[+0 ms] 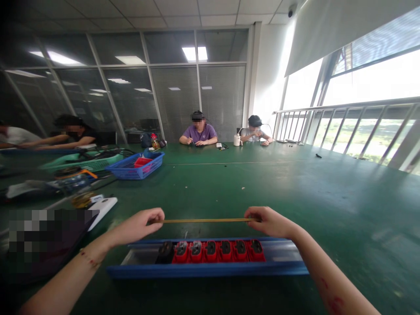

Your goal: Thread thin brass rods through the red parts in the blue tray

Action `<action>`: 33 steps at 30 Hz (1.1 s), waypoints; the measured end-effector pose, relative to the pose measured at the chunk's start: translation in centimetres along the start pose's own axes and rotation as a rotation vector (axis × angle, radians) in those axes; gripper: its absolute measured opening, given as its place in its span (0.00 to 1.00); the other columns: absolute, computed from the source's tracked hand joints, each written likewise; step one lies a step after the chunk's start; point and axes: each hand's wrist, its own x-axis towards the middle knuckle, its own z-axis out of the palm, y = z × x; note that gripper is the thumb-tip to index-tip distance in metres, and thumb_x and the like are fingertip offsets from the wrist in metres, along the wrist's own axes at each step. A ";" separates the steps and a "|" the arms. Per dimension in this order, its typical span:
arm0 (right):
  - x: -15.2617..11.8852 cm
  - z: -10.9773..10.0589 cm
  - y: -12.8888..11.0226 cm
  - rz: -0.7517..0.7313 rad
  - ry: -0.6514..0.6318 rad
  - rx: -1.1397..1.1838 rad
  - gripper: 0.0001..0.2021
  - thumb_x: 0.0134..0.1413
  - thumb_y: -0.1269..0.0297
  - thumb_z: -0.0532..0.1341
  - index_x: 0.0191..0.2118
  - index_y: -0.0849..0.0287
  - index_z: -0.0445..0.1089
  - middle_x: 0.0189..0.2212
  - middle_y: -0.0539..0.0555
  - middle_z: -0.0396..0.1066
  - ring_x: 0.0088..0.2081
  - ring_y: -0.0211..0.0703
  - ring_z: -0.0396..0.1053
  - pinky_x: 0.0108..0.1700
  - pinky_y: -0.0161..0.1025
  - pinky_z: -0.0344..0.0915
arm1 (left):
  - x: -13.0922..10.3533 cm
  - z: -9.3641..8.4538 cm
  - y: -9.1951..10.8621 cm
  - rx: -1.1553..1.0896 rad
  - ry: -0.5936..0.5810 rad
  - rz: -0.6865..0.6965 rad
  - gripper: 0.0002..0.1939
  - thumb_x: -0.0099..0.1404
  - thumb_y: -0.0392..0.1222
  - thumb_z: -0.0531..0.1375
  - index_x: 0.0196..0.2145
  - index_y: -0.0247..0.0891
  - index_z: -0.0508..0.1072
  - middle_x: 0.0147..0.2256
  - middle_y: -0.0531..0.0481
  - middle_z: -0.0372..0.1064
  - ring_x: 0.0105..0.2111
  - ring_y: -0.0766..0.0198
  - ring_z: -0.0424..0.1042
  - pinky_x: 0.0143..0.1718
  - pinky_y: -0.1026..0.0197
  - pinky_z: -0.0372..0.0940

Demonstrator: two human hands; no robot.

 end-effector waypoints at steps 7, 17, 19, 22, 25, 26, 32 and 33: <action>-3.8 0.1 -1.3 0.022 -0.030 0.305 0.13 0.53 0.57 0.55 0.40 0.60 0.62 0.27 0.49 0.64 0.29 0.38 0.61 0.30 0.33 0.59 | -3.2 0.7 2.2 -0.428 -0.003 -0.042 0.13 0.59 0.51 0.52 0.33 0.39 0.64 0.26 0.57 0.58 0.26 0.69 0.58 0.27 0.69 0.56; -4.4 0.3 -0.6 0.085 -0.203 0.345 0.15 0.52 0.53 0.56 0.40 0.60 0.61 0.25 0.47 0.60 0.27 0.36 0.59 0.28 0.32 0.58 | -3.0 2.6 0.9 -0.482 -0.154 -0.099 0.16 0.58 0.53 0.53 0.35 0.38 0.63 0.23 0.57 0.63 0.23 0.70 0.59 0.24 0.69 0.54; -4.2 0.5 -0.4 0.105 -0.199 0.386 0.15 0.54 0.52 0.53 0.39 0.60 0.61 0.24 0.47 0.60 0.27 0.35 0.59 0.28 0.32 0.59 | -3.1 2.7 0.9 -0.503 -0.161 -0.092 0.15 0.58 0.53 0.53 0.36 0.38 0.63 0.24 0.57 0.63 0.23 0.70 0.60 0.25 0.69 0.54; -4.0 0.9 -0.1 0.133 -0.182 0.381 0.15 0.55 0.51 0.51 0.38 0.59 0.60 0.23 0.46 0.59 0.25 0.35 0.58 0.26 0.31 0.59 | -3.3 2.7 0.9 -0.539 -0.169 -0.079 0.14 0.59 0.51 0.53 0.37 0.38 0.63 0.25 0.57 0.62 0.24 0.70 0.61 0.25 0.69 0.55; -3.8 1.0 0.1 0.125 -0.114 0.240 0.15 0.53 0.51 0.53 0.35 0.59 0.62 0.22 0.46 0.59 0.24 0.34 0.56 0.25 0.31 0.56 | -3.3 2.8 0.9 -0.546 -0.190 -0.070 0.13 0.60 0.50 0.53 0.38 0.38 0.63 0.25 0.56 0.63 0.25 0.70 0.61 0.25 0.69 0.55; -3.8 1.0 0.2 0.116 -0.090 0.183 0.15 0.52 0.51 0.54 0.33 0.59 0.62 0.22 0.46 0.59 0.24 0.34 0.56 0.25 0.31 0.55 | -3.2 2.8 0.9 -0.540 -0.193 -0.063 0.13 0.60 0.49 0.53 0.38 0.38 0.63 0.26 0.56 0.63 0.25 0.70 0.61 0.26 0.69 0.55; -4.0 0.7 0.3 0.121 -0.107 0.041 0.18 0.52 0.50 0.53 0.26 0.61 0.67 0.21 0.48 0.60 0.24 0.36 0.56 0.26 0.32 0.54 | -3.2 3.0 0.9 -0.537 -0.180 -0.046 0.11 0.60 0.48 0.53 0.37 0.38 0.63 0.26 0.56 0.64 0.26 0.69 0.62 0.26 0.68 0.56; -4.0 0.7 0.2 0.120 -0.094 0.044 0.18 0.51 0.49 0.53 0.26 0.61 0.67 0.21 0.48 0.61 0.25 0.36 0.57 0.26 0.32 0.55 | -3.2 3.0 0.9 -0.540 -0.181 -0.045 0.11 0.60 0.48 0.53 0.37 0.38 0.63 0.26 0.56 0.64 0.25 0.69 0.62 0.26 0.68 0.56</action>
